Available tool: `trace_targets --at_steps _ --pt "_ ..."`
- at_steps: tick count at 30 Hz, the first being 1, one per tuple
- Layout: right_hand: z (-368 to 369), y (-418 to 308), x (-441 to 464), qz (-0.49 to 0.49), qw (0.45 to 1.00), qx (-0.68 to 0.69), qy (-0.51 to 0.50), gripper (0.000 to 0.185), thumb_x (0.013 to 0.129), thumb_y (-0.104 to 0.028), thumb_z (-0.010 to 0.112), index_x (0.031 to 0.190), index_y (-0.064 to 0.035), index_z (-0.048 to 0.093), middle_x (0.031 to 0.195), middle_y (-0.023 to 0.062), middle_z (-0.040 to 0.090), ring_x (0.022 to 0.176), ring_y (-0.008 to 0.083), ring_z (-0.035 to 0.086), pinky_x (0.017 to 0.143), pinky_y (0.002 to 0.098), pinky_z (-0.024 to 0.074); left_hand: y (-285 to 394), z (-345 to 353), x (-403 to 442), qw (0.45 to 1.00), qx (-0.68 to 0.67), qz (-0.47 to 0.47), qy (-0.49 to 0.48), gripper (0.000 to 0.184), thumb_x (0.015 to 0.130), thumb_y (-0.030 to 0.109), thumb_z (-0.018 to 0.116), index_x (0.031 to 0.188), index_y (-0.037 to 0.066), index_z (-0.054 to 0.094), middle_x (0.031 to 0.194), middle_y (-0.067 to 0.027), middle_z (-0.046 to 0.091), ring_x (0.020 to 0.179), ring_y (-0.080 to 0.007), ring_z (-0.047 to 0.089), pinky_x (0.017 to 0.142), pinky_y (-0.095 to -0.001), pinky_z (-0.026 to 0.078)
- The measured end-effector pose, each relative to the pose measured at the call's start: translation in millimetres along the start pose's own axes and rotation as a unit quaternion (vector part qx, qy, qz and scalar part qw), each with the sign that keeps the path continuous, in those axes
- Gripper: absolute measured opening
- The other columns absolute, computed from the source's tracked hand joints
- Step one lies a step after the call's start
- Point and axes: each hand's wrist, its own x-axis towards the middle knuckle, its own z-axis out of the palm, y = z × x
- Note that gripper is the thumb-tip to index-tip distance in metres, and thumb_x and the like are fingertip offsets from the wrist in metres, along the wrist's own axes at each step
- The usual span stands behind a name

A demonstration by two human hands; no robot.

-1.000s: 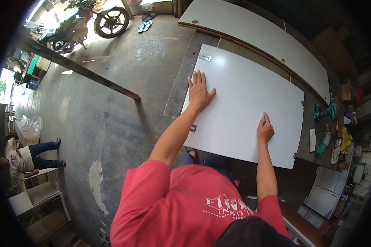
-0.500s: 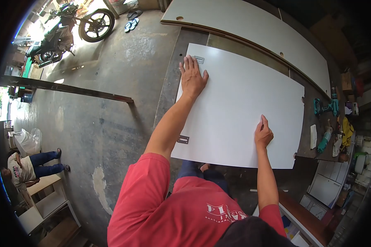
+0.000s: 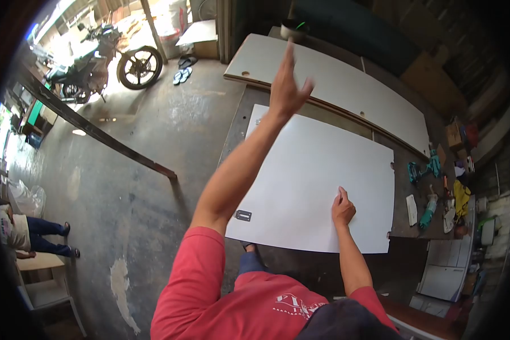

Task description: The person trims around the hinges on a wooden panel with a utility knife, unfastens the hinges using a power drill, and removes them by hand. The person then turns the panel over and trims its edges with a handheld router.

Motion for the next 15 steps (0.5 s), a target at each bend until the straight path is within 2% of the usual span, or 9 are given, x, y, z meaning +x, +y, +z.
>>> trace_targets --at_steps 2,5,6,8,10,11,12,13,15 --pt "1 1 0 0.024 1.000 0.003 -0.019 0.035 0.095 -0.021 0.062 0.129 -0.0246 0.067 0.078 0.0161 0.072 0.072 0.0389 0.069 0.068 0.0508 0.0549 88 -13 93 0.995 0.005 0.102 0.009 0.062 0.084 0.013 0.072 0.140 0.000 0.049 0.120 -0.0200 0.065 0.108 -0.0364 0.065 0.092 -0.0432 0.052" --pt "-3 7 -4 0.005 0.997 0.056 -0.061 0.039 0.096 -0.018 0.058 0.134 -0.0234 0.065 0.076 0.0182 0.069 0.072 0.0396 0.068 0.068 0.0516 0.0546 150 -43 148 0.973 -0.014 0.229 -0.027 0.028 0.092 0.009 0.059 0.118 -0.001 0.064 0.112 -0.0169 0.069 0.105 -0.0285 0.067 0.090 -0.0394 0.053" --pt "-1 8 -6 0.027 0.994 0.042 -0.095 0.039 0.098 -0.020 0.053 0.136 -0.0227 0.063 0.077 0.0183 0.069 0.072 0.0396 0.068 0.068 0.0526 0.0545 154 -48 154 0.963 -0.026 0.266 -0.042 0.022 0.095 0.007 0.055 0.110 -0.001 0.069 0.109 -0.0158 0.070 0.105 -0.0259 0.068 0.089 -0.0381 0.053" --pt "2 13 -23 0.003 0.991 0.064 -0.117 0.042 0.099 -0.021 0.050 0.139 -0.0201 0.061 0.077 0.0192 0.069 0.071 0.0378 0.068 0.066 0.0524 0.0543 240 -69 117 0.918 0.061 0.392 -0.004 0.037 0.104 0.012 0.040 0.122 -0.005 0.068 0.131 -0.0181 0.067 0.123 -0.0280 0.064 0.104 -0.0384 0.052" --pt "-11 19 -56 -0.064 0.988 0.055 -0.130 0.044 0.098 -0.020 0.051 0.141 -0.0187 0.060 0.076 0.0189 0.069 0.070 0.0370 0.068 0.065 0.0517 0.0539 235 -46 21 0.982 -0.074 0.173 0.007 0.047 0.111 0.023 0.034 0.132 -0.011 0.058 0.127 -0.0210 0.069 0.120 -0.0280 0.065 0.109 -0.0422 0.048" --pt "-25 19 -80 -0.103 0.983 0.067 -0.139 0.045 0.098 -0.019 0.051 0.142 -0.0183 0.059 0.075 0.0181 0.069 0.069 0.0367 0.068 0.064 0.0517 0.0535 210 -31 -38 0.980 -0.047 0.189 0.042 0.048 0.111 0.026 0.034 0.125 -0.010 0.062 0.124 -0.0194 0.070 0.117 -0.0289 0.067 0.107 -0.0409 0.049" --pt "-38 23 -103 -0.129 0.975 0.081 -0.163 0.043 0.097 -0.019 0.052 0.139 -0.0183 0.061 0.073 0.0165 0.068 0.068 0.0362 0.068 0.062 0.0514 0.0531 181 -10 -100 0.993 -0.102 0.041 0.042 0.037 0.105 0.015 0.048 0.124 -0.014 0.062 0.123 -0.0239 0.069 0.111 -0.0333 0.068 0.101 -0.0408 0.053" --pt "-49 31 -129 -0.160 0.965 0.094 -0.187 0.041 0.097 -0.019 0.053 0.136 -0.0184 0.063 0.071 0.0148 0.067 0.066 0.0356 0.067 0.060 0.0512 0.0527 177 11 -170 0.991 -0.110 0.040 -0.065 0.033 0.102 0.010 0.055 0.128 -0.010 0.061 0.125 -0.0254 0.068 0.116 -0.0375 0.066 0.106 -0.0441 0.049" --pt "-51 64 -179 -0.322 0.923 0.200 0.064 0.034 0.098 -0.023 0.056 0.130 -0.0202 0.067 0.064 0.0128 0.064 0.059 0.0349 0.066 0.056 0.0490 0.0526 105 33 -322 0.910 0.180 -0.129 -0.349 0.072 0.094 0.022 0.068 0.156 0.004 0.038 0.161 -0.0266 0.035 0.154 -0.0421 0.024 0.123 -0.0534 0.024"
